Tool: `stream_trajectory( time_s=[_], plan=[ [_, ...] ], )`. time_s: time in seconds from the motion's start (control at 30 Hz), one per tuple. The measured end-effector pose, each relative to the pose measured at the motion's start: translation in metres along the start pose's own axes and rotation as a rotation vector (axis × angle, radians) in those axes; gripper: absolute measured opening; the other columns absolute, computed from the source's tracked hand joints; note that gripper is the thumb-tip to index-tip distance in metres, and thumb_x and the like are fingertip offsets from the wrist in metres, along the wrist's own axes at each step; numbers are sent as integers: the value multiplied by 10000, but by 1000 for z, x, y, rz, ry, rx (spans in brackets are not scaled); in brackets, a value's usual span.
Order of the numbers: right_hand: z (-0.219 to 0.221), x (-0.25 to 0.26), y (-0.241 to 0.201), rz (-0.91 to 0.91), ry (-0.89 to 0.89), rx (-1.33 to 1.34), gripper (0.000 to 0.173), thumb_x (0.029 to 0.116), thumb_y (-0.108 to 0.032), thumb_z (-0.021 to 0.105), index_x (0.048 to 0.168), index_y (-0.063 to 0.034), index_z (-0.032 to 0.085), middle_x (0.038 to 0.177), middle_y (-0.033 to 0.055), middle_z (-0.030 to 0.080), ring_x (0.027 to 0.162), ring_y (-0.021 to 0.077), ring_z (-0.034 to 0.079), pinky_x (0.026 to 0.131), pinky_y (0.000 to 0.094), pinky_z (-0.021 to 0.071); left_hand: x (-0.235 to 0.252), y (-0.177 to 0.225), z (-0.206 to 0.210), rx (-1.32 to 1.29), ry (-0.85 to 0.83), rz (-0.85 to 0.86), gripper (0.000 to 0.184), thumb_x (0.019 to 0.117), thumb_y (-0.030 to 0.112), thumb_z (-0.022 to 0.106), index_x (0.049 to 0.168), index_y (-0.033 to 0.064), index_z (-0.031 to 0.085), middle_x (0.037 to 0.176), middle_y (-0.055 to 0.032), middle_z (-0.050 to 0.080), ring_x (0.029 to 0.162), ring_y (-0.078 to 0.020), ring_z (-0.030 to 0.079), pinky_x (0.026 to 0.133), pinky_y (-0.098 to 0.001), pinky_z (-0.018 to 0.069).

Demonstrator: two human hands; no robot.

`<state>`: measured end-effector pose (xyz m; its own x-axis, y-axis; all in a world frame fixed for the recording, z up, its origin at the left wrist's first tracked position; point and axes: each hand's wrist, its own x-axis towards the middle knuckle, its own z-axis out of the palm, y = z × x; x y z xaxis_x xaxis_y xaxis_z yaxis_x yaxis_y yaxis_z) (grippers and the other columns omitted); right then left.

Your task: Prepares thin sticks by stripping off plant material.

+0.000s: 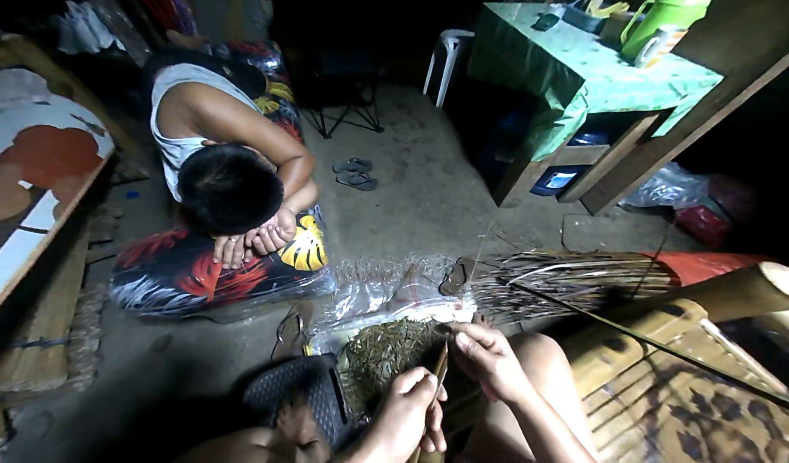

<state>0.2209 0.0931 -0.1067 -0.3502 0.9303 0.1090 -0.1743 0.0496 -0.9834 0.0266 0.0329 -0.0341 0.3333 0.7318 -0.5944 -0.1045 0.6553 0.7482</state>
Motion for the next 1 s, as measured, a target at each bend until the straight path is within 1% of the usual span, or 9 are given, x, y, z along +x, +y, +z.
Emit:
stream_trajectory(
  time_s=[0.1,0.2,0.27,0.33,0.5,0.63,0.7,0.87,1.0],
  plan=[
    [-7,6,-7,17,73,-50,298,1016,-105,457,1197,-35,684,674,-130,572,501,-43,454,456,142,391,1,-2,1,13,-1,-3,284,1125,130,326,1000,27,559,638,22,548,496,-59,570,501,-193,526],
    [-4,-2,-10,-43,-12,-181,213,1015,-180,533,1046,-78,718,691,-153,579,553,-79,466,513,127,403,1,-1,0,-1,42,9,277,1124,125,335,980,36,555,616,38,512,475,-40,526,482,-171,489],
    [3,-12,-9,-142,-110,-303,270,1025,-263,565,989,-49,726,762,-98,649,650,-93,532,608,116,459,2,0,-1,-22,64,24,282,1123,124,335,966,42,554,614,45,489,467,-31,496,474,-160,466],
    [9,-18,-6,-251,-181,-423,370,1049,-335,548,970,-22,729,838,2,719,775,-45,636,728,149,534,3,1,-1,-34,76,30,276,1121,120,338,958,49,549,614,51,467,463,-23,466,469,-153,444],
    [5,-12,1,-389,-37,-651,411,1056,-361,525,882,-33,701,754,42,675,714,22,629,674,186,526,3,0,3,-24,72,46,271,1119,118,338,944,63,537,609,63,427,456,-13,424,455,-141,404],
    [-9,-4,3,-352,83,-673,357,1023,-278,528,934,0,733,801,25,706,750,-37,625,725,147,520,0,0,4,-17,66,26,260,1116,111,348,939,63,533,606,65,418,453,-9,411,454,-138,394],
    [-7,-7,0,-360,48,-633,376,1038,-304,523,946,-1,726,809,21,706,760,-47,624,735,141,524,-1,-3,3,-20,59,36,262,1114,108,342,938,66,531,611,68,418,457,-7,412,455,-137,394],
    [17,-22,1,-403,-150,-568,421,1068,-386,506,905,-42,686,752,49,663,707,42,631,659,195,531,2,-3,-1,-49,73,55,260,1098,75,336,943,68,543,596,74,418,454,-5,412,451,-136,392],
    [13,-16,8,-455,-67,-639,428,1071,-377,505,887,-32,678,736,56,648,697,48,624,655,191,524,2,0,1,-58,66,37,270,1117,112,341,922,79,525,597,73,408,450,-2,396,443,-132,376]
  ],
)
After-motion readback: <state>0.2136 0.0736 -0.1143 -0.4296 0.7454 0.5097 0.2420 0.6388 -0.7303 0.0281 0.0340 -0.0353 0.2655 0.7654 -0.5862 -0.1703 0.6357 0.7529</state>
